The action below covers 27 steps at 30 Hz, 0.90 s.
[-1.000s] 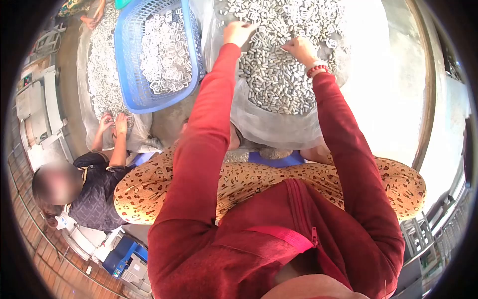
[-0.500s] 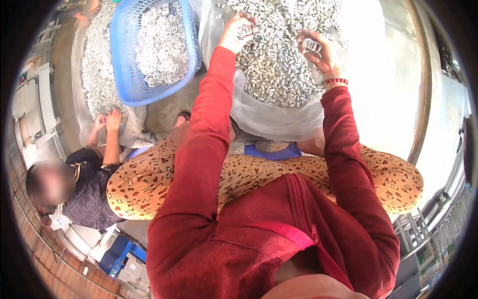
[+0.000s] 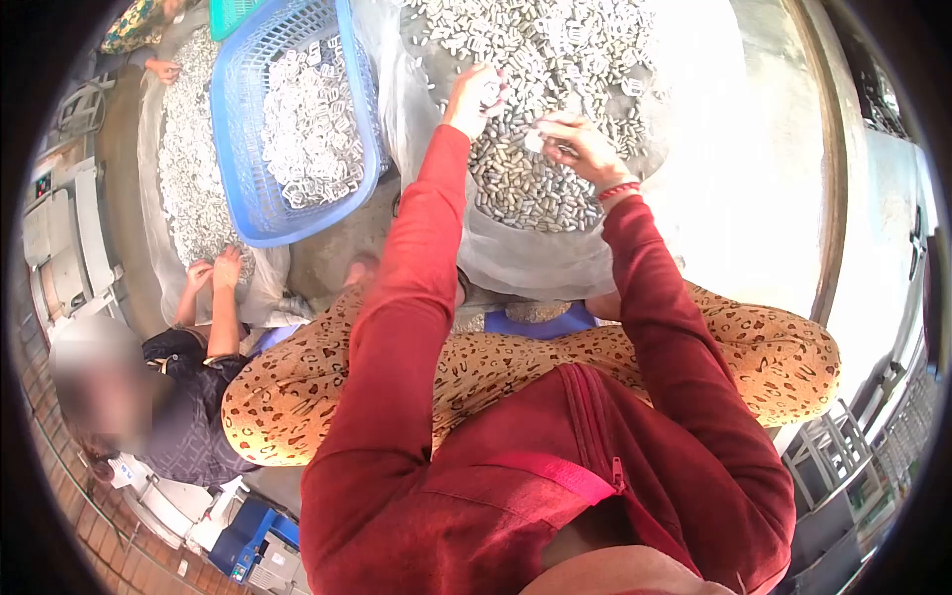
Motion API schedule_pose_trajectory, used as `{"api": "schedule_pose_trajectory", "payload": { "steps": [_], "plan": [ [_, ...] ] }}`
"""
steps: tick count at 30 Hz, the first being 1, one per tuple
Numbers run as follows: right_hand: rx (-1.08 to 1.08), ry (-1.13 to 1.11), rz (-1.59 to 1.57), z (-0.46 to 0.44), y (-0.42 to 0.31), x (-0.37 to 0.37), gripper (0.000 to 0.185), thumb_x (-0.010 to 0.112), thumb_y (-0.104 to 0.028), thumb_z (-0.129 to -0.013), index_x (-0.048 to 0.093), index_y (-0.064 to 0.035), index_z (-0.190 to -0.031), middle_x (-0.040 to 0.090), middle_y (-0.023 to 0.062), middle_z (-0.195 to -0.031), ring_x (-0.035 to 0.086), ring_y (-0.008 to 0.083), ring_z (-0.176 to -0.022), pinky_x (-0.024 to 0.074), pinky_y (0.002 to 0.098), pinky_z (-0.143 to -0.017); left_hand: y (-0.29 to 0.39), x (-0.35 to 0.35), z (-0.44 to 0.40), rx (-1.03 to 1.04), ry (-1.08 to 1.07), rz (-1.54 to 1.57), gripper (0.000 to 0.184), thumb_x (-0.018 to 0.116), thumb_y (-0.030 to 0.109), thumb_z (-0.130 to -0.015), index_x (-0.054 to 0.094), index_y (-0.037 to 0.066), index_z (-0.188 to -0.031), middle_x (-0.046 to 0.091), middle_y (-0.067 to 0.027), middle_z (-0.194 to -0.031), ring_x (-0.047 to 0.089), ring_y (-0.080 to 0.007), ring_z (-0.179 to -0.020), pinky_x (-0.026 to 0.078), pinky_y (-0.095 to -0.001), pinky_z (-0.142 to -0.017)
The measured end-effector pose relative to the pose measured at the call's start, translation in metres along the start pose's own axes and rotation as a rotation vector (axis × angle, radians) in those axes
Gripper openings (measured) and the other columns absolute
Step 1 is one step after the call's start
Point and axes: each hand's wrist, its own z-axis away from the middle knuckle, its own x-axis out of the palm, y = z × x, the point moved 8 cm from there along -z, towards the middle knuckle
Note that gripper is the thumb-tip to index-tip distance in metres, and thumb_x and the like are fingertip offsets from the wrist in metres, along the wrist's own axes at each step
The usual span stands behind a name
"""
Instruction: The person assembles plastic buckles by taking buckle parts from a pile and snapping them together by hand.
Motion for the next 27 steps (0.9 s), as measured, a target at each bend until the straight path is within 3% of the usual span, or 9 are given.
{"api": "schedule_pose_trajectory", "payload": {
  "steps": [7,8,11,13,17,18,19,23,27],
  "plan": [
    [-0.221,-0.032,-0.344,0.015,-0.032,-0.034,0.031,0.057,-0.026,-0.080,0.056,-0.0028,-0.101,0.058,0.0044,-0.085,0.053,0.0120,-0.066,0.0317,0.0145,-0.041,-0.005,0.073,-0.031,0.077,-0.067,-0.727,0.026,0.062,0.013,-0.071,0.058,0.010,-0.096,0.051,-0.0034,-0.075,0.049,-0.0102,-0.058,0.033,-0.0217,-0.043],
    [-0.186,-0.050,-0.311,0.003,-0.020,-0.054,0.034,0.054,-0.027,-0.082,0.054,-0.0016,-0.105,0.058,0.0048,-0.086,0.052,0.0111,-0.065,0.0293,0.0150,-0.039,-0.008,0.082,-0.047,0.294,-0.047,-1.299,0.028,0.064,0.021,-0.072,0.061,0.014,-0.099,0.050,-0.0048,-0.073,0.050,-0.0137,-0.061,0.039,-0.0269,-0.051],
    [0.038,0.065,0.095,-0.004,-0.025,-0.075,0.025,0.056,-0.019,-0.080,0.060,0.0007,-0.095,0.059,0.0078,-0.089,0.054,0.0111,-0.063,0.0334,0.0166,-0.041,-0.030,0.085,-0.055,0.683,0.021,-1.679,0.024,0.063,0.027,-0.073,0.063,0.016,-0.095,0.052,-0.0061,-0.075,0.051,-0.0211,-0.067,0.043,-0.0316,-0.060],
    [-0.340,0.240,0.524,-0.002,-0.068,-0.085,0.022,0.059,-0.016,-0.077,0.061,0.0020,-0.090,0.059,0.0098,-0.090,0.056,0.0121,-0.064,0.0395,0.0189,-0.047,-0.024,0.086,-0.056,0.579,0.090,-1.624,0.025,0.062,0.027,-0.074,0.063,0.015,-0.095,0.052,-0.0051,-0.074,0.052,-0.0197,-0.066,0.043,-0.0310,-0.061],
    [-0.432,0.739,1.120,-0.016,-0.080,-0.159,0.031,0.066,-0.019,-0.069,0.062,-0.0032,-0.095,0.061,0.0112,-0.091,0.058,0.0177,-0.074,0.0470,0.0286,-0.067,-0.002,0.069,-0.045,0.454,0.130,-1.166,0.020,0.059,0.026,-0.077,0.062,0.010,-0.090,0.053,-0.0028,-0.072,0.051,-0.0153,-0.063,0.042,-0.0280,-0.056],
    [-0.549,0.792,1.126,-0.031,-0.072,-0.183,0.032,0.066,-0.019,-0.069,0.062,-0.0040,-0.097,0.062,0.0112,-0.088,0.058,0.0188,-0.076,0.0464,0.0290,-0.068,-0.009,0.053,-0.036,0.041,0.164,-0.639,0.018,0.053,0.023,-0.079,0.061,0.008,-0.087,0.054,-0.0011,-0.073,0.050,-0.0121,-0.061,0.041,-0.0252,-0.052],
    [-0.652,0.819,1.101,-0.037,-0.064,-0.199,0.034,0.066,-0.020,-0.068,0.063,-0.0048,-0.098,0.063,0.0112,-0.085,0.057,0.0198,-0.078,0.0457,0.0294,-0.070,0.004,0.051,-0.021,0.012,0.141,-0.278,0.017,0.049,0.020,-0.078,0.059,0.010,-0.089,0.055,-0.0021,-0.076,0.050,-0.0110,-0.060,0.039,-0.0214,-0.047],
    [-0.512,0.733,1.411,-0.044,-0.066,-0.201,0.033,0.066,-0.025,-0.069,0.063,-0.0089,-0.097,0.063,0.0149,-0.086,0.060,0.0274,-0.079,0.0467,0.0356,-0.073,0.040,0.039,0.010,0.116,0.151,0.073,0.022,0.050,0.020,-0.078,0.055,0.006,-0.094,0.056,-0.0057,-0.079,0.053,-0.0116,-0.063,0.035,-0.0185,-0.040],
    [-0.339,0.304,0.871,-0.015,-0.089,-0.132,0.034,0.067,-0.031,-0.070,0.065,-0.0071,-0.093,0.064,0.0056,-0.078,0.058,0.0149,-0.066,0.0468,0.0256,-0.066,0.050,-0.009,-0.001,0.082,0.338,-0.073,0.023,0.057,0.024,-0.077,0.056,0.008,-0.093,0.058,-0.0040,-0.078,0.055,-0.0141,-0.064,0.035,-0.0225,-0.042]
  ]
}}
